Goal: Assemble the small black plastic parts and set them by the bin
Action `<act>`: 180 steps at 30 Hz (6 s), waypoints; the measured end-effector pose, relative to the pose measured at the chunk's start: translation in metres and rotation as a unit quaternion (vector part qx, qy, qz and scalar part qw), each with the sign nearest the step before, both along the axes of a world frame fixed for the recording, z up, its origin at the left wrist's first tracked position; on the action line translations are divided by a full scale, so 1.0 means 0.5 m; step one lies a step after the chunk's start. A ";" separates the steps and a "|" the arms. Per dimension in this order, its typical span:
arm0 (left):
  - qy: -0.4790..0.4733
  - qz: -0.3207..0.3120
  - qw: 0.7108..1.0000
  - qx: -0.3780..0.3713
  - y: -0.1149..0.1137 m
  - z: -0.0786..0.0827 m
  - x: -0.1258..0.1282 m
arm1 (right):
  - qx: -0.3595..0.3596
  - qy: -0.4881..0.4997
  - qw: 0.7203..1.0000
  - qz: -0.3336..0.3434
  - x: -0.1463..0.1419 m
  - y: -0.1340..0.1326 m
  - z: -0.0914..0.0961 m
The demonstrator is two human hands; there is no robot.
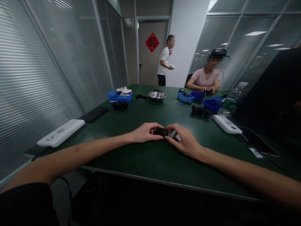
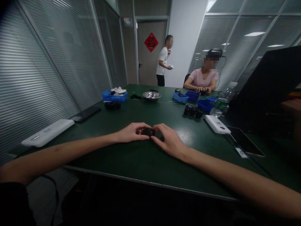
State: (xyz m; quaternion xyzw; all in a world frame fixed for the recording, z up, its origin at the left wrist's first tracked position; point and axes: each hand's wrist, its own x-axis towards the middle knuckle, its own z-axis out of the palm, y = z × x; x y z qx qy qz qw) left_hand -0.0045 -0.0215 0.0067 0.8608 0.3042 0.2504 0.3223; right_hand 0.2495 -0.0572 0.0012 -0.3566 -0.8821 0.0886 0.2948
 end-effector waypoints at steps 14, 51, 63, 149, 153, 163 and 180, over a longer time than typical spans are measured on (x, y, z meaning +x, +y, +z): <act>-0.001 0.005 1.000 -0.010 -0.003 0.003 0.000 | -0.007 0.005 1.000 0.008 0.004 0.003 -0.004; -0.015 0.004 1.000 -0.022 0.007 -0.009 -0.001 | -0.001 -0.006 1.000 0.023 -0.001 0.000 0.001; -0.012 0.002 0.999 -0.031 -0.001 0.000 0.002 | -0.009 -0.018 1.000 0.007 0.000 -0.002 0.002; -0.017 -0.017 1.000 -0.002 -0.002 0.003 0.004 | -0.005 0.016 0.996 0.083 -0.004 -0.007 0.002; -0.017 -0.013 1.000 -0.001 -0.001 0.000 0.005 | 0.004 0.014 0.997 0.081 -0.006 -0.005 0.000; -0.014 -0.010 1.000 -0.001 -0.003 0.002 0.004 | 0.021 0.025 0.996 0.082 -0.004 -0.005 0.002; -0.012 -0.022 1.000 0.000 -0.005 0.005 0.007 | 0.018 0.079 0.990 0.113 -0.006 -0.008 0.003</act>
